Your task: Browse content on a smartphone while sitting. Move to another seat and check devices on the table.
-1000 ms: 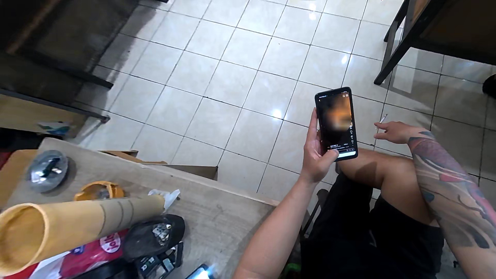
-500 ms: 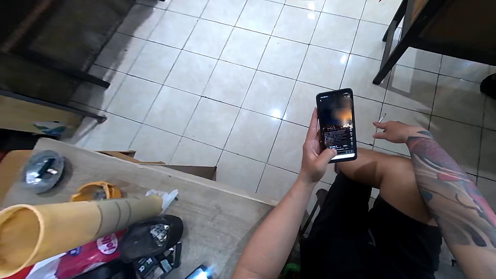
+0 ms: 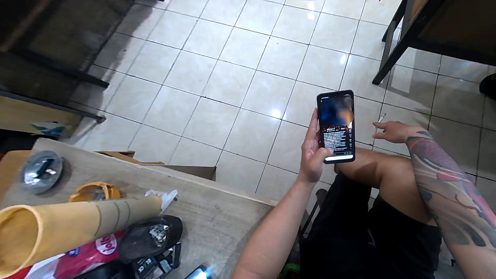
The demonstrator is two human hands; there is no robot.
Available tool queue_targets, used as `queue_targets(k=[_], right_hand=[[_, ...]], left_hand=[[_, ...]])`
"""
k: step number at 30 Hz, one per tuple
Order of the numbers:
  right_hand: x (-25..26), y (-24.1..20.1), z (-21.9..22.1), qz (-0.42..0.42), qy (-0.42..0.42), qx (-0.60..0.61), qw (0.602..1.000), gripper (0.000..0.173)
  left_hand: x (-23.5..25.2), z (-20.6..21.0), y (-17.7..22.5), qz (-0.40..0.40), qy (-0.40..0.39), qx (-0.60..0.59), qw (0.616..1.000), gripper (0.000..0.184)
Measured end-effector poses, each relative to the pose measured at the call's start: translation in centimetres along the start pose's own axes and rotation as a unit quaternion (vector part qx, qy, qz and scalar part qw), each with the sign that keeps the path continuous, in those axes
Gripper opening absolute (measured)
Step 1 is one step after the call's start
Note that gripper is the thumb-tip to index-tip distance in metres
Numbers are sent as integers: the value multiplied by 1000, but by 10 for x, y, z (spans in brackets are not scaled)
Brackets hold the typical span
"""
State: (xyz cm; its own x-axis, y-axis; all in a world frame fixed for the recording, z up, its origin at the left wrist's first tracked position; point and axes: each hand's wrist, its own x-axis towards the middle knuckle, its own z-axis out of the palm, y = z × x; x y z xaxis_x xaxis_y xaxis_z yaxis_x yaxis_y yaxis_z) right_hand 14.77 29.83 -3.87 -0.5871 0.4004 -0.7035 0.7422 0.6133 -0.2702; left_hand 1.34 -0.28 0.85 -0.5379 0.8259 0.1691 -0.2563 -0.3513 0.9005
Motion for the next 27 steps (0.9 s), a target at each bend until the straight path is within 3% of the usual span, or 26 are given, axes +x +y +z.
queue_targets(k=[18, 27], right_hand=[[2, 3, 1, 1, 9, 8, 1000, 68], [-1, 0, 1, 5, 8, 13, 1000, 68]], left_hand=[[-2, 1, 1, -3, 18, 1, 1000, 93], [-3, 0, 1, -8, 23, 1, 1000, 74]])
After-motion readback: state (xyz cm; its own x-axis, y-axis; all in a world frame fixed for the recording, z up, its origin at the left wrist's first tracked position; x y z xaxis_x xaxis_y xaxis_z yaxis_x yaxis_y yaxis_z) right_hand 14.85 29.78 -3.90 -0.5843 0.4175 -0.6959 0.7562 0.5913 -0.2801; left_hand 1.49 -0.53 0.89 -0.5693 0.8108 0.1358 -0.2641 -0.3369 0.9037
